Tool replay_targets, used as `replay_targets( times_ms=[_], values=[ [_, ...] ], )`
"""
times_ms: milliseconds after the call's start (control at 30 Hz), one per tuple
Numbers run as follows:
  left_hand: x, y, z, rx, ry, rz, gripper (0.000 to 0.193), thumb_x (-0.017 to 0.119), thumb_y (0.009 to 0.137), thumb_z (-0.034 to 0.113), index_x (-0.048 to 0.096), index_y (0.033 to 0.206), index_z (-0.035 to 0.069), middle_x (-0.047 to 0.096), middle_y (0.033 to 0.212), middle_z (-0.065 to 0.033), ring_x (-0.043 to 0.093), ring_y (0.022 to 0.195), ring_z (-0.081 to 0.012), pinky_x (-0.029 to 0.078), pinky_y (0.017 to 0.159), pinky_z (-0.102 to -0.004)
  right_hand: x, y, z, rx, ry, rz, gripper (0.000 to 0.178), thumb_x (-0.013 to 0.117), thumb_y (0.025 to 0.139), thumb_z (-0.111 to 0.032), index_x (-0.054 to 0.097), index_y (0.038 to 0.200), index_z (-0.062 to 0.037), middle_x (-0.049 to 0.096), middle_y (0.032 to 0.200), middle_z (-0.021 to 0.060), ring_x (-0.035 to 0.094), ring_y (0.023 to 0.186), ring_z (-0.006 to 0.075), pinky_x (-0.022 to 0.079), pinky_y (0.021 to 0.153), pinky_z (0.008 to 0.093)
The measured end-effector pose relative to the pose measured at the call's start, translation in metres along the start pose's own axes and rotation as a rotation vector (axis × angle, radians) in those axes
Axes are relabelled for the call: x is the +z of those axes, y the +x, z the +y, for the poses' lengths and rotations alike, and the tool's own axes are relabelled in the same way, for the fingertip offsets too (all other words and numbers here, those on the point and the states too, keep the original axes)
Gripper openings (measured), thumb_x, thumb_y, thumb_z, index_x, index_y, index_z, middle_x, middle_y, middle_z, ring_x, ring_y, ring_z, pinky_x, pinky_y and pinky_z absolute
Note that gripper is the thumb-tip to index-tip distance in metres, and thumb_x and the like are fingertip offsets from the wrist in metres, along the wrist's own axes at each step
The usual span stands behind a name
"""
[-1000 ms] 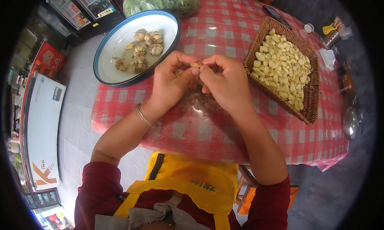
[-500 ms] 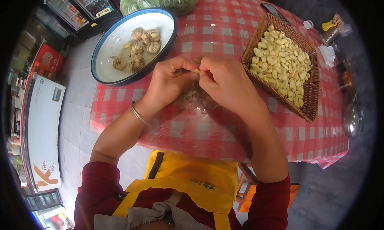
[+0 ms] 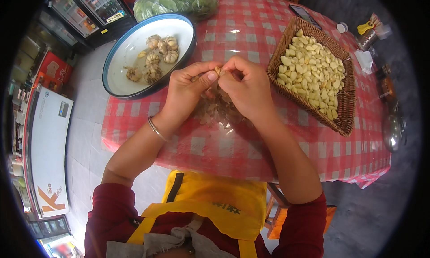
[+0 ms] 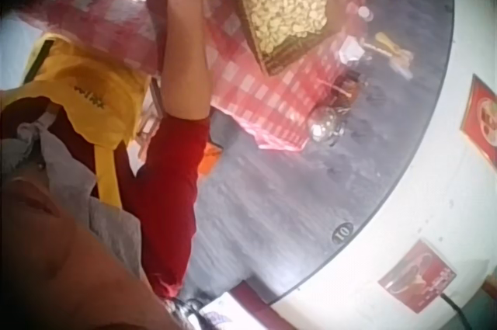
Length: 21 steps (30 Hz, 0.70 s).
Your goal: The person peels garlic cloves by hand, separating the outer skin and placing the peeled cloves into a woven basket. The person handles garlic bulbs from a bowl, removes skins, and accumulates peeled cloves in the basket while seated at a table.
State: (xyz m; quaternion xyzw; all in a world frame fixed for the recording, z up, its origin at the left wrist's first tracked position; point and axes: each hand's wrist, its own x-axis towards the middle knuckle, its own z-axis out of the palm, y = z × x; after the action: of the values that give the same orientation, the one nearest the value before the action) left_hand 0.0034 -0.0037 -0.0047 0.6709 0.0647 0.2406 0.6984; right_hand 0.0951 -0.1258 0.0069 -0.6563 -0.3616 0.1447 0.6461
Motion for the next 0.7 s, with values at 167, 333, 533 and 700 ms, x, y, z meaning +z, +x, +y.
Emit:
replay_targets(
  times_ms=[167, 333, 533, 700],
  values=[
    [0.000, 0.001, 0.001, -0.030, -0.039, -0.052, 0.024, 0.058, 0.090, 0.013, 0.062, 0.110, -0.001, 0.061, 0.083, -0.0033, 0.053, 0.064, -0.0045, 0.045, 0.052, -0.0182, 0.003, -0.002, -0.002, -0.075, -0.134, 0.043, 0.008, 0.059, 0.078, -0.008, 0.055, 0.075, -0.0025, 0.047, 0.056, -0.0026, 0.041, 0.053, 0.0040, 0.033, 0.048, 0.0220],
    [0.000, -0.001, 0.007, -0.162, -0.229, -0.094, 0.026, 0.052, 0.094, 0.018, 0.058, 0.110, -0.002, 0.058, 0.083, -0.0055, 0.052, 0.062, -0.0069, 0.046, 0.055, -0.0207, 0.007, -0.004, 0.001, -0.042, 0.013, -0.009, 0.007, 0.057, 0.078, -0.008, 0.055, 0.077, -0.0022, 0.050, 0.057, -0.0007, 0.043, 0.051, 0.0052, 0.034, 0.048, 0.0232],
    [0.000, -0.001, 0.007, -0.199, -0.387, -0.049, 0.026, 0.046, 0.096, 0.023, 0.056, 0.107, 0.002, 0.055, 0.078, -0.0019, 0.052, 0.061, -0.0091, 0.045, 0.056, -0.0221, -0.004, -0.001, -0.003, 0.010, -0.058, 0.017, 0.009, 0.053, 0.076, -0.008, 0.053, 0.070, -0.0010, 0.049, 0.053, 0.0028, 0.043, 0.049, 0.0075, 0.033, 0.047, 0.0259],
    [0.003, -0.003, 0.012, -0.204, -0.351, -0.019, 0.025, 0.048, 0.096, 0.022, 0.057, 0.108, 0.002, 0.054, 0.077, -0.0008, 0.050, 0.061, -0.0080, 0.044, 0.055, -0.0217, -0.006, -0.002, -0.006, -0.048, -0.253, 0.058, 0.014, 0.049, 0.076, -0.011, 0.053, 0.068, 0.0002, 0.043, 0.050, 0.0062, 0.042, 0.048, 0.0109, 0.033, 0.047, 0.0297]
  ],
)
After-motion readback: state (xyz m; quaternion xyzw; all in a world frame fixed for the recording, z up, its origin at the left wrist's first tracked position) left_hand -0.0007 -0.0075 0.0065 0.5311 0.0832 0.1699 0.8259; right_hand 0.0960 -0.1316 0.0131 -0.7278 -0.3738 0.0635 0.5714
